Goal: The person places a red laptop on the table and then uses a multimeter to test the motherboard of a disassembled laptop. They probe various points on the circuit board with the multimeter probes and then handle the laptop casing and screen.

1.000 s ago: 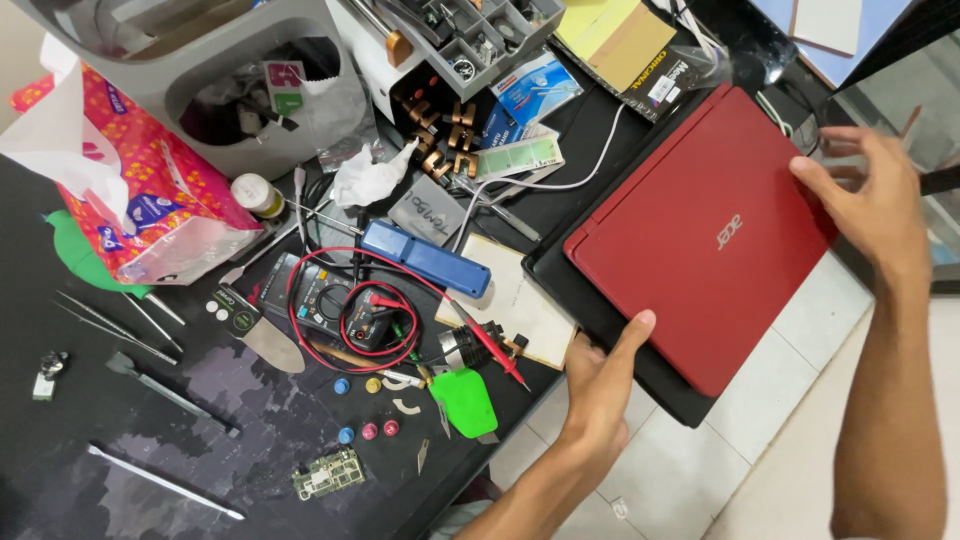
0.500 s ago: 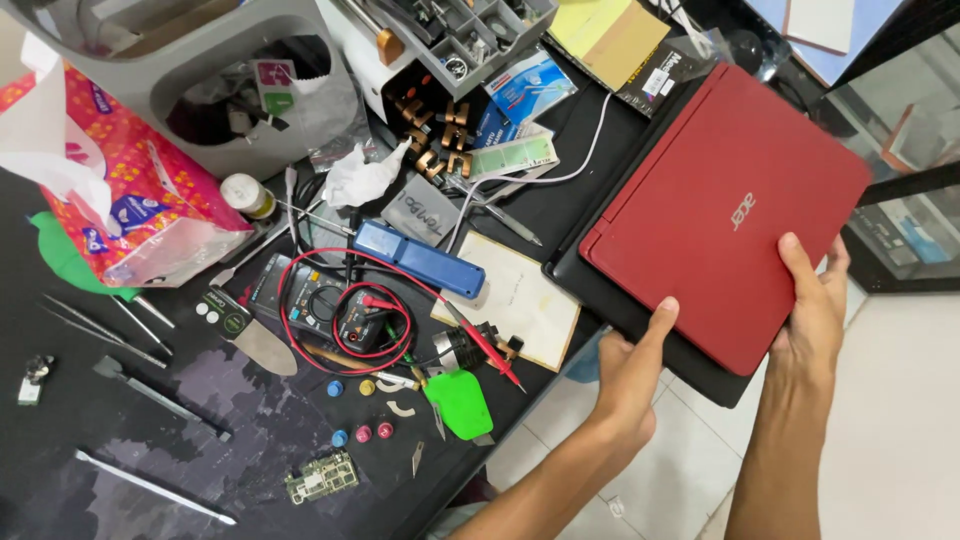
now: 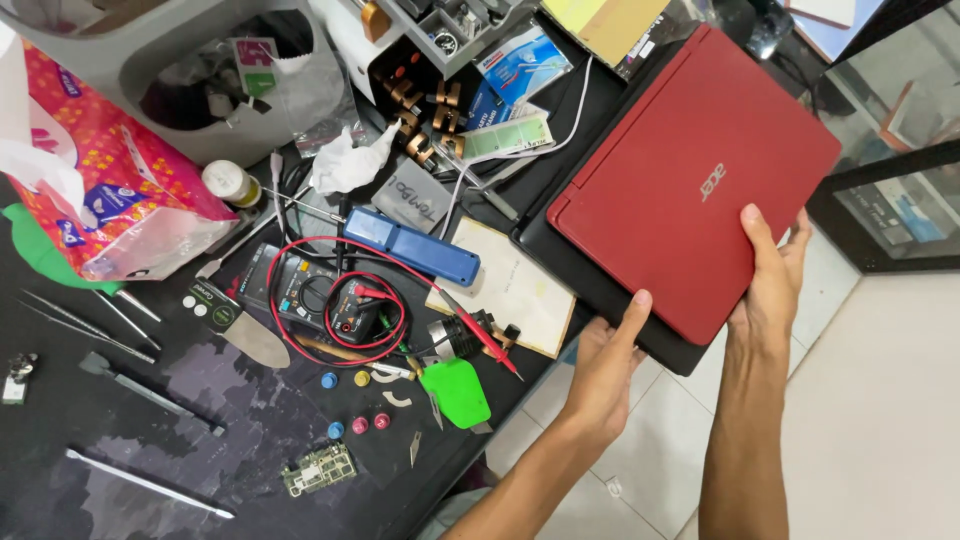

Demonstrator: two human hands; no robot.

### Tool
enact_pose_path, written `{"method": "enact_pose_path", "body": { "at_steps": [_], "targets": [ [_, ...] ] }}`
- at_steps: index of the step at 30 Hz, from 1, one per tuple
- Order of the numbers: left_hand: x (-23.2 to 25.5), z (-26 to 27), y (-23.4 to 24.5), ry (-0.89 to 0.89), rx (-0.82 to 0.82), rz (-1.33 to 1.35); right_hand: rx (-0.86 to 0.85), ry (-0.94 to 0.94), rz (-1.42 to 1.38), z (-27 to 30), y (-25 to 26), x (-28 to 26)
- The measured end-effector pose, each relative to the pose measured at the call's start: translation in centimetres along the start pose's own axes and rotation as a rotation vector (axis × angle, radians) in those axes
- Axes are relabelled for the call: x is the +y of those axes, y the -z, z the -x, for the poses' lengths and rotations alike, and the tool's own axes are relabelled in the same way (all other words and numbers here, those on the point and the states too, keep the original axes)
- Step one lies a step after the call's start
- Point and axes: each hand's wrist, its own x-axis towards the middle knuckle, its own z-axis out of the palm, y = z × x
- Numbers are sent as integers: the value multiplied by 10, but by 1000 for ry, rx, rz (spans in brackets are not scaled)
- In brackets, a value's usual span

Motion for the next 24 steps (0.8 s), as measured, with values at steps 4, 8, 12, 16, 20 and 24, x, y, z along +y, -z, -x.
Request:
{"method": "enact_pose_path", "body": {
  "at_steps": [4,8,12,16,20,24],
  "targets": [
    [2,1,1,28,6,-2,-9,5,-28,5,-16,6],
    [-7,-11,15,14,-5,42,12,24,-46,10,-35,6],
    [-15,-15,23,-24,20,111,14,39,-71,9,-42,9],
    [-10,-9,19,-29,32,139,-18,57,-72,1,-46,15],
    [-13,0,22,-61,23,245,39,40,-70,2,-45,21],
    [-21,17,20,-90,109,440,56,52,-97,-1,-43,24]
  ]
}}
